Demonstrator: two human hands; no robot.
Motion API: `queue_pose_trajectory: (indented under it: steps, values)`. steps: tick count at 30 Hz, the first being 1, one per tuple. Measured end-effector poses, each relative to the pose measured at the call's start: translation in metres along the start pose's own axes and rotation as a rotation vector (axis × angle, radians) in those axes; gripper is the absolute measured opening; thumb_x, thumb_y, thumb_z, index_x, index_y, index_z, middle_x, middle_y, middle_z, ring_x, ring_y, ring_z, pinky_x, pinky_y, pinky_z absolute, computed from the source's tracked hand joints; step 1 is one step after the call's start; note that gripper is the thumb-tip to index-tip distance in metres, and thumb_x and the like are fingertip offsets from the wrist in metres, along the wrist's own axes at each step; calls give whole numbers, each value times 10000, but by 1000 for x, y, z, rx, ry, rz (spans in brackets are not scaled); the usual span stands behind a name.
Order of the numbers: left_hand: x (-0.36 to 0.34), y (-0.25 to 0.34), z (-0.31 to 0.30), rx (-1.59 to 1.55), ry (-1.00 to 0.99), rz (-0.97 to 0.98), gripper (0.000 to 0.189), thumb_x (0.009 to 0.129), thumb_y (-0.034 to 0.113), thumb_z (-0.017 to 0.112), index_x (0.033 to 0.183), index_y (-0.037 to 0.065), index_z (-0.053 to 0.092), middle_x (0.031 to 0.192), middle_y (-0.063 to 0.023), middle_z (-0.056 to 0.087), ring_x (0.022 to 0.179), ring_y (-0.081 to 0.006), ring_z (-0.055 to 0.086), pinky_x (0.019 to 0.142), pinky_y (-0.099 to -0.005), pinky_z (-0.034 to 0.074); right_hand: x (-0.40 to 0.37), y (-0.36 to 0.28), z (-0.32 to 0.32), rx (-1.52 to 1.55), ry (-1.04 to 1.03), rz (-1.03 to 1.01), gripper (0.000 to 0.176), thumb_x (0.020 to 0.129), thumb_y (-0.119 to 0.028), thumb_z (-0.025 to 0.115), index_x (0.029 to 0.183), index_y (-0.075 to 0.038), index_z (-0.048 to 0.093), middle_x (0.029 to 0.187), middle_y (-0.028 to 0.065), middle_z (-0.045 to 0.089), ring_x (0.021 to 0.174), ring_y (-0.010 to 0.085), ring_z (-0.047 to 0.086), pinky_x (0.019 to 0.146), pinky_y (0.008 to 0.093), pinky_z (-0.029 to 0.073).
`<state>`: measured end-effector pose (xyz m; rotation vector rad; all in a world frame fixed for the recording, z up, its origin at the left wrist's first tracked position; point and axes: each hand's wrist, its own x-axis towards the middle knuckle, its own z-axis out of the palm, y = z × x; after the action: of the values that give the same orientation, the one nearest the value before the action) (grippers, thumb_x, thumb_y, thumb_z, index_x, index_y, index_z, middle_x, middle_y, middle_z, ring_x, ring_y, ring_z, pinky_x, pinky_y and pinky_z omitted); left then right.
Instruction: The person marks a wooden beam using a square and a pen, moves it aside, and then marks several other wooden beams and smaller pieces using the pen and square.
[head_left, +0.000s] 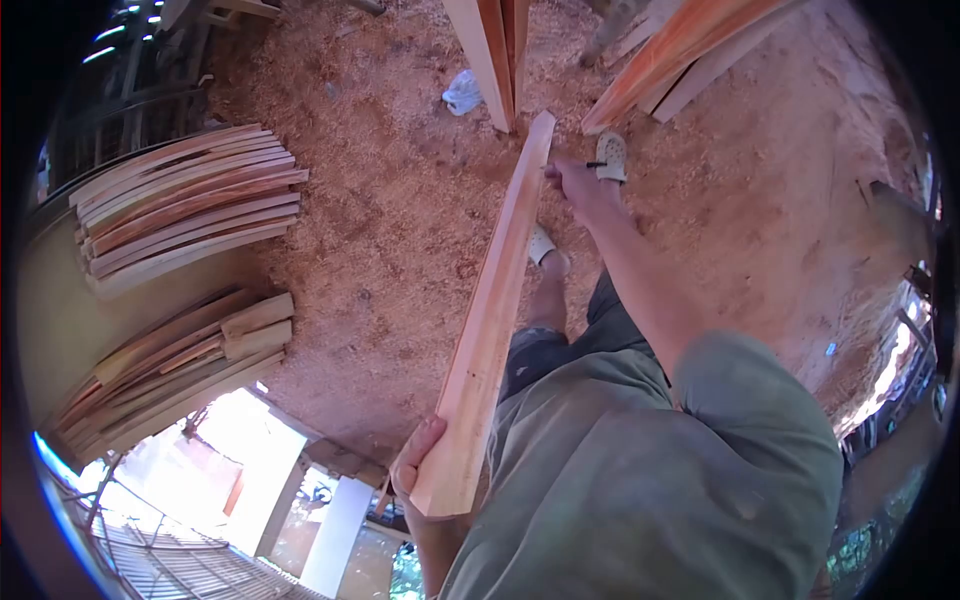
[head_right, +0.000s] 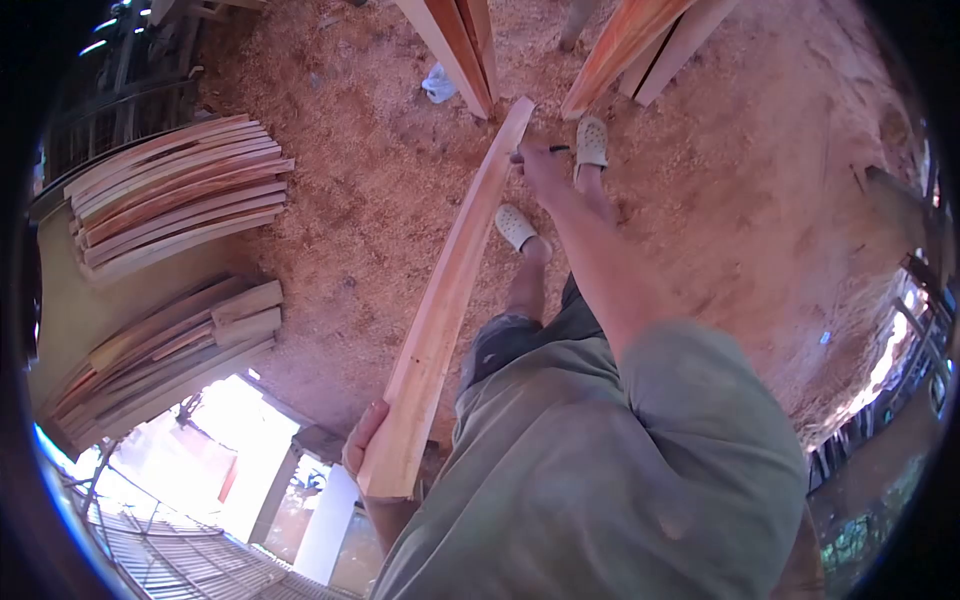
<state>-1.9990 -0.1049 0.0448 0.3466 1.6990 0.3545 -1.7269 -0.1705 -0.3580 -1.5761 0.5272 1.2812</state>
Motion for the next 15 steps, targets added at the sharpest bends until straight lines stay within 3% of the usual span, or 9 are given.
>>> queue_pose_trajectory:
  steps: [1, 3, 4, 6, 8, 10, 11, 13, 15]
  values:
    - [15, -14, -25, 17, 12, 2, 245, 899, 81, 670, 1032, -124, 668, 990, -222, 713, 784, -274, 724, 712, -327, 627, 31, 15, 2, 14, -3, 15, 280, 962, -311, 546, 1107, -94, 646, 963, 16, 712, 684, 98, 558, 599, 281, 442]
    - [33, -26, -51, 112, -1, 346, 218, 916, 76, 642, 1013, -118, 666, 975, -216, 713, 807, -279, 726, 725, -344, 631, 74, 48, 9, -345, 103, -344, 269, 953, -324, 556, 1039, -89, 657, 966, 30, 700, 703, 102, 550, 606, 298, 448]
    - [23, -16, -40, -58, -6, 117, 197, 928, 66, 615, 1011, -106, 664, 933, -209, 714, 800, -287, 730, 715, -359, 636, 74, 52, 13, -339, 100, -333, 269, 953, -324, 556, 1039, -89, 657, 966, 30, 700, 703, 102, 550, 606, 298, 448]
    - [30, -8, -63, -39, -53, 30, 207, 936, 78, 608, 1031, -99, 659, 991, -213, 706, 875, -291, 722, 771, -371, 629, 70, 46, 20, 10, 100, -117, 257, 942, -301, 556, 953, -70, 669, 932, 53, 699, 732, 123, 584, 614, 312, 460]
    - [41, -17, -80, -26, -104, -54, 218, 944, 89, 600, 1051, -93, 655, 1050, -218, 699, 949, -296, 714, 827, -384, 622, 89, 58, 22, -76, 135, -129, 260, 940, -293, 554, 927, -61, 671, 921, 60, 701, 737, 126, 597, 622, 310, 466]
    - [53, -46, -90, 710, -395, 1290, 367, 976, 234, 602, 1153, -86, 637, 1237, -233, 633, 1118, -310, 650, 964, -421, 567, 89, 60, 30, -159, 171, -144, 266, 938, -285, 552, 902, -51, 673, 910, 67, 702, 743, 129, 611, 629, 308, 471]
    - [57, -45, -102, 715, -396, 1291, 367, 976, 234, 602, 1153, -86, 637, 1237, -233, 633, 1118, -310, 650, 964, -421, 567, 79, 58, 33, -100, 171, -176, 259, 935, -273, 551, 902, -47, 674, 915, 70, 703, 764, 140, 627, 645, 313, 480]
    - [57, -40, -130, 95, -562, 467, 572, 966, 404, 608, 1258, -88, 593, 1371, -232, 550, 1225, -314, 579, 1048, -448, 506, 74, 61, 32, -40, 175, -205, 252, 932, -261, 550, 901, -43, 674, 919, 73, 704, 786, 151, 643, 661, 318, 488]
    - [62, -40, -140, 173, -510, 510, 636, 952, 448, 610, 1286, -92, 575, 1366, -233, 555, 1214, -318, 588, 1041, -458, 508, 77, 62, 27, -131, 71, -189, 257, 927, -244, 541, 930, -30, 684, 927, 68, 706, 847, 180, 663, 720, 344, 513]
